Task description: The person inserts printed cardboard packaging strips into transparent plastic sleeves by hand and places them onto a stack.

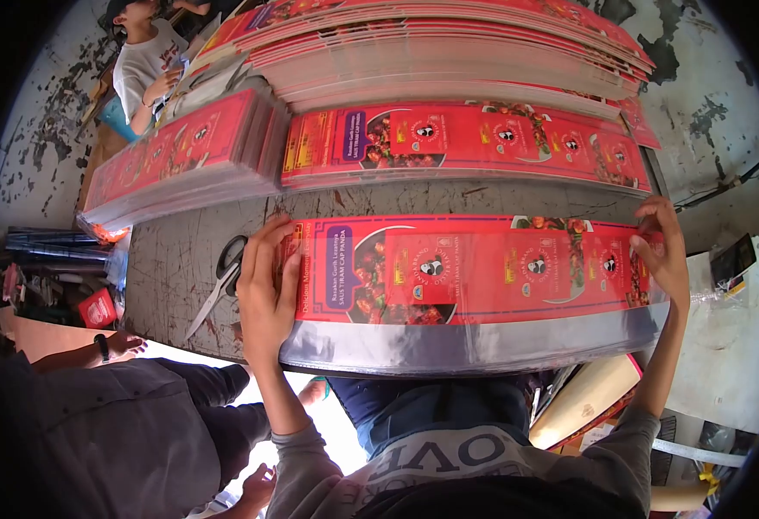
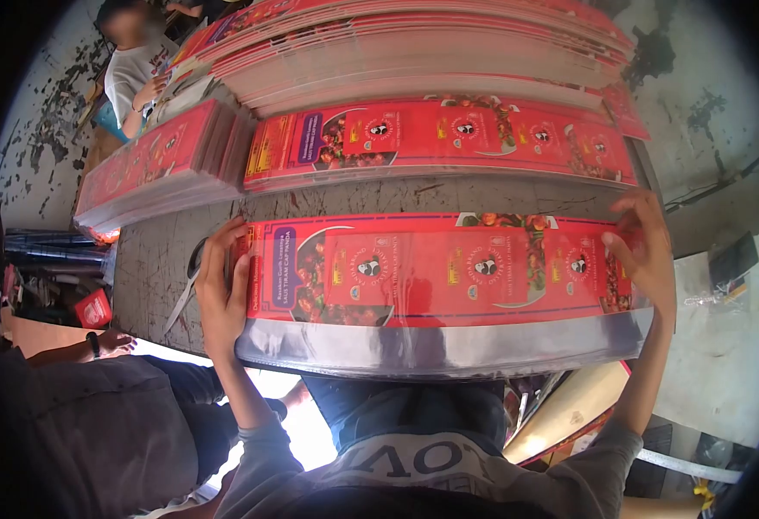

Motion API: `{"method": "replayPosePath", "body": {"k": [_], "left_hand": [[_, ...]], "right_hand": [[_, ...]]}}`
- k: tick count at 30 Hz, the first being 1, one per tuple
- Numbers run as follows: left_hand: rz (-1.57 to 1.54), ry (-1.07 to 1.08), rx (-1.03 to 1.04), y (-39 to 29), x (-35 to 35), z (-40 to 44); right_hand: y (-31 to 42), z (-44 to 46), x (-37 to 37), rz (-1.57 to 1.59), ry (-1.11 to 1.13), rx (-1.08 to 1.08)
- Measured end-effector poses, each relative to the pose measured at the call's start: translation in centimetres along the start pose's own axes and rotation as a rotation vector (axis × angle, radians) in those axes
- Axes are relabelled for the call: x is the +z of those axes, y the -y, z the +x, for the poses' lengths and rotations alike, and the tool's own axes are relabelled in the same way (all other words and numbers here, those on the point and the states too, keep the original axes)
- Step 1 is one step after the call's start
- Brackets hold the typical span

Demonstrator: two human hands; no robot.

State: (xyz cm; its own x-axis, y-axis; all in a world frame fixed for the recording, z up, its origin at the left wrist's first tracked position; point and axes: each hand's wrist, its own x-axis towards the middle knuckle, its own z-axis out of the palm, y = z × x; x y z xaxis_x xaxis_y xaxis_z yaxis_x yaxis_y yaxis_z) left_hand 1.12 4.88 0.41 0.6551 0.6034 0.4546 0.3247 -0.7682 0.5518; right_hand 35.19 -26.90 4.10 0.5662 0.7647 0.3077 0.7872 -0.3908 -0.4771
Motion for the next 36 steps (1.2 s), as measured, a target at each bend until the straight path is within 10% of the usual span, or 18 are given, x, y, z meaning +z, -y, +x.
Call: {"method": "replayPosePath", "body": {"k": [36], "left_hand": [[0.215, 0.040, 0.093, -0.3, -0.5, 0.3]], "right_hand": [[-2.6, -3.8, -1.0, -0.155, -0.068, 0.009]]}}
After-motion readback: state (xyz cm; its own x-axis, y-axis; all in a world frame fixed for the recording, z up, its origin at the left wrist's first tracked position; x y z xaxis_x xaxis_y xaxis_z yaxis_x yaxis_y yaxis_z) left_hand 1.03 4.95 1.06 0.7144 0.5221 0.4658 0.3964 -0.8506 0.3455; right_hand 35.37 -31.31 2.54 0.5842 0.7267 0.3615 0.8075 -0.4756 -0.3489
